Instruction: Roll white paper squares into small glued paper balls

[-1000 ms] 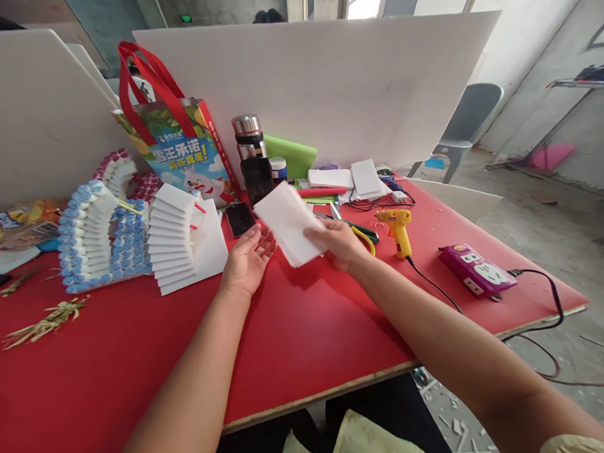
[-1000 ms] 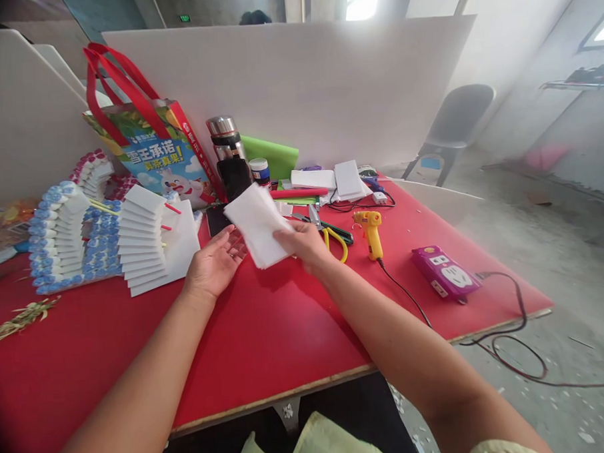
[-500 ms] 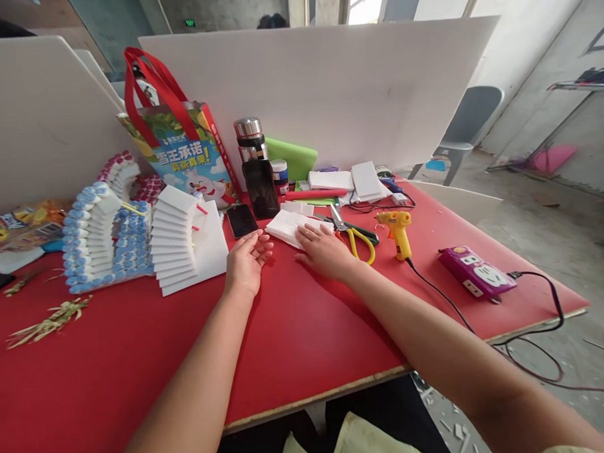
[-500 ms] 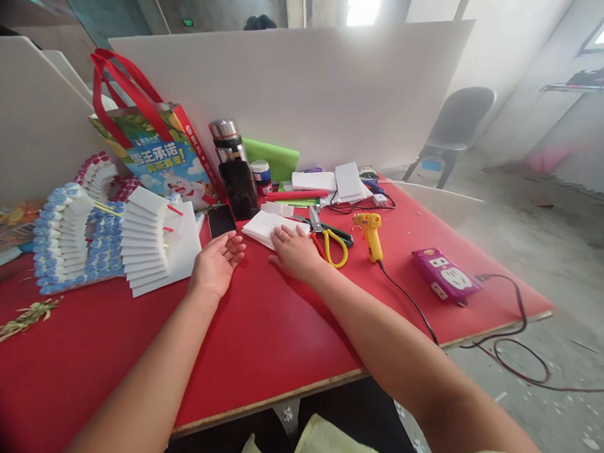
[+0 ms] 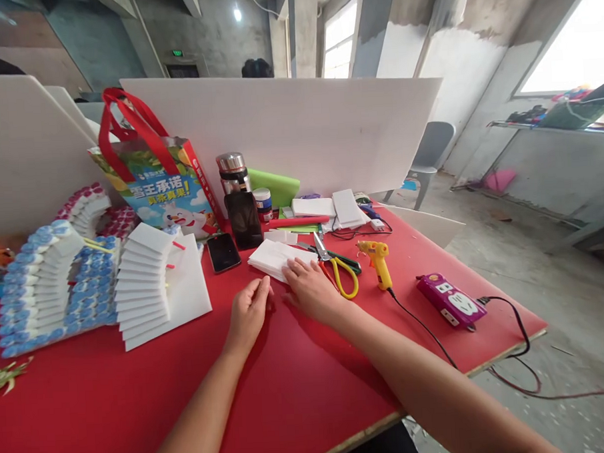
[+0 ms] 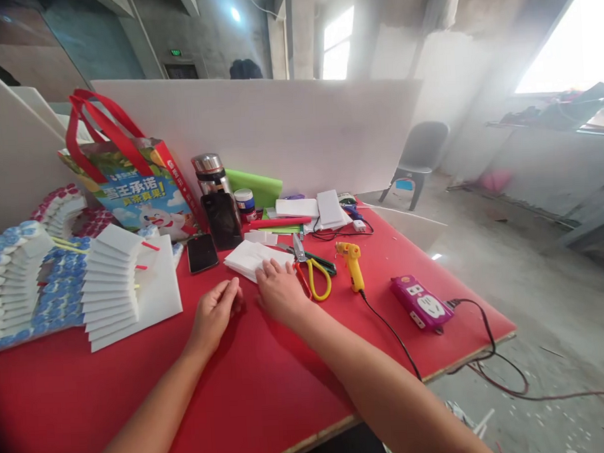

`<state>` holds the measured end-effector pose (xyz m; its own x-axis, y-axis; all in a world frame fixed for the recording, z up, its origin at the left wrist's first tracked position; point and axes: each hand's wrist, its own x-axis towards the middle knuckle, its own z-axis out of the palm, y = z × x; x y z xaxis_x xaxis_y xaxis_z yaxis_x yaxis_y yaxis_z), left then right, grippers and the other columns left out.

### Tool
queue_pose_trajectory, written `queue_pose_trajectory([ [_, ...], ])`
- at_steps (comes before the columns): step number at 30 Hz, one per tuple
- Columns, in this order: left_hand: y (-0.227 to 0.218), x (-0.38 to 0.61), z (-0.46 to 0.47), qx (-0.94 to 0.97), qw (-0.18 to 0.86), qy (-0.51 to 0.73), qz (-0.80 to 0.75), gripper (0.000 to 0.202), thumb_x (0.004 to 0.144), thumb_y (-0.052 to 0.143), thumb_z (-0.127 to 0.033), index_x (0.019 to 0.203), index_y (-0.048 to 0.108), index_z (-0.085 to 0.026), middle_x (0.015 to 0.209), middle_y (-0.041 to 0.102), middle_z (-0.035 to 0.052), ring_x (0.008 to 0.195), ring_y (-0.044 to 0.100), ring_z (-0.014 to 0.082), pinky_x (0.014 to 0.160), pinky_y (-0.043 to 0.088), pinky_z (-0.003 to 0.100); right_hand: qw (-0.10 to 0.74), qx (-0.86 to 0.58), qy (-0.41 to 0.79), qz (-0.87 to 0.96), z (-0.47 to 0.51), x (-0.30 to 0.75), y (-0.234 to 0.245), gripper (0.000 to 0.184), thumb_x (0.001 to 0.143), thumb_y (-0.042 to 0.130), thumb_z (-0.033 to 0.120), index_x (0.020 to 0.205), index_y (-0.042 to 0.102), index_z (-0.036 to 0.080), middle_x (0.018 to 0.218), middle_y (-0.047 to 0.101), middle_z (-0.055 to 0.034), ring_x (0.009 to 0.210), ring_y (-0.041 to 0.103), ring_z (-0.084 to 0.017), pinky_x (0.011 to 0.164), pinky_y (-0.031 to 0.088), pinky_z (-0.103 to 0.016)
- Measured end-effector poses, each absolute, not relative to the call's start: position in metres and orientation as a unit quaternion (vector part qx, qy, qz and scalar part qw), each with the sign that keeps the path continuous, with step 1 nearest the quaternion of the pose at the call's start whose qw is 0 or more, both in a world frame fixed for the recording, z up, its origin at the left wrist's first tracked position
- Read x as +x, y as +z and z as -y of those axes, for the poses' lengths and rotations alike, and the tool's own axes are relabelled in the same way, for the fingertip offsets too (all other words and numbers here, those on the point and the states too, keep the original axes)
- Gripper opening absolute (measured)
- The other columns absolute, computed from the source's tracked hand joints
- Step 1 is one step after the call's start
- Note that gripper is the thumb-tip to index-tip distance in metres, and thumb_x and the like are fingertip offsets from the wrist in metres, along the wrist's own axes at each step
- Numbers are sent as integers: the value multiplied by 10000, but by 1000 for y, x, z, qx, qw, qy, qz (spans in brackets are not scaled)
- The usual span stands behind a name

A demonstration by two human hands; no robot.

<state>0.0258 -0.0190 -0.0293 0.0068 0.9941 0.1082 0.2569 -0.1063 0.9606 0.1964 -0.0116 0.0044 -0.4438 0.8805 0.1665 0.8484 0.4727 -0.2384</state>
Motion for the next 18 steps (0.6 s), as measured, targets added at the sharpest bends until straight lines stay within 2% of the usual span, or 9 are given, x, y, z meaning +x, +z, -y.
queue_pose_trajectory([
  [1, -28, 25, 20, 592, 395, 449, -540, 459, 938, 505, -555, 652, 503, -195, 564, 483, -26, 559, 467, 129, 577, 382, 241, 137, -511, 64, 846, 16, 197, 19, 489, 944, 568, 344, 1365, 528, 97, 1451, 522, -220, 1350, 485, -359, 1073, 406, -558],
  [4, -25, 25, 22, 590, 412, 429, -547, 468, 944, 477, -570, 652, 469, -203, 594, 479, -24, 560, 441, 132, 547, 345, 242, 187, -496, 73, 845, 19, 215, 74, 283, 973, 500, 328, 1154, 653, 173, 1216, 691, -126, 1089, 661, -253, 889, 503, -363],
  [6, -25, 25, 22, 590, 410, 412, -560, 466, 935, 484, -579, 657, 459, -207, 611, 486, -21, 587, 464, 138, 569, 365, 239, 219, -528, 46, 819, 2, 244, 106, 274, 993, 441, 318, 997, 692, 208, 1044, 734, -67, 909, 687, -191, 765, 480, -286],
  [8, -25, 26, 20, 595, 403, 393, -574, 474, 926, 483, -595, 654, 458, -208, 607, 475, -21, 583, 456, 139, 562, 363, 237, 221, -623, -30, 750, -34, 288, 122, 335, 997, 403, 333, 919, 700, 200, 876, 732, -61, 787, 665, -185, 689, 434, -278],
  [10, -25, 26, 17, 606, 391, 379, -580, 487, 917, 480, -610, 643, 463, -208, 593, 467, -19, 567, 442, 138, 555, 365, 235, 177, -711, -88, 675, -82, 340, 120, 356, 991, 392, 351, 969, 706, 185, 884, 732, -95, 826, 662, -216, 690, 416, -291],
  [12, -26, 26, 13, 614, 369, 376, -588, 499, 905, 481, -625, 632, 457, -208, 581, 438, -22, 556, 426, 135, 546, 362, 231, 66, -785, -45, 614, -130, 389, 103, 329, 966, 420, 311, 1001, 713, 167, 1017, 729, -136, 944, 662, -239, 710, 422, -292],
  [13, -27, 26, 11, 618, 365, 372, -588, 494, 899, 493, -621, 632, 459, -207, 584, 438, -21, 560, 433, 135, 544, 365, 227, 39, -800, -24, 598, -151, 409, 91, 310, 944, 465, 315, 1006, 719, 147, 1041, 725, -157, 961, 665, -254, 707, 429, -295],
  [15, -28, 25, 8, 624, 362, 368, -586, 503, 880, 509, -631, 618, 444, -207, 574, 423, -23, 545, 426, 130, 537, 373, 221, 12, -815, -1, 580, -183, 437, 65, 333, 902, 544, 360, 1058, 712, 117, 1091, 714, -188, 994, 668, -286, 704, 447, -304],
  [18, -30, 23, 5, 622, 365, 367, -587, 500, 879, 500, -634, 620, 466, -207, 581, 435, -20, 534, 426, 126, 524, 378, 214, -14, -817, 27, 575, -207, 451, 29, 332, 884, 547, 334, 1057, 711, 103, 1098, 710, -200, 1010, 675, -297, 727, 470, -312],
])
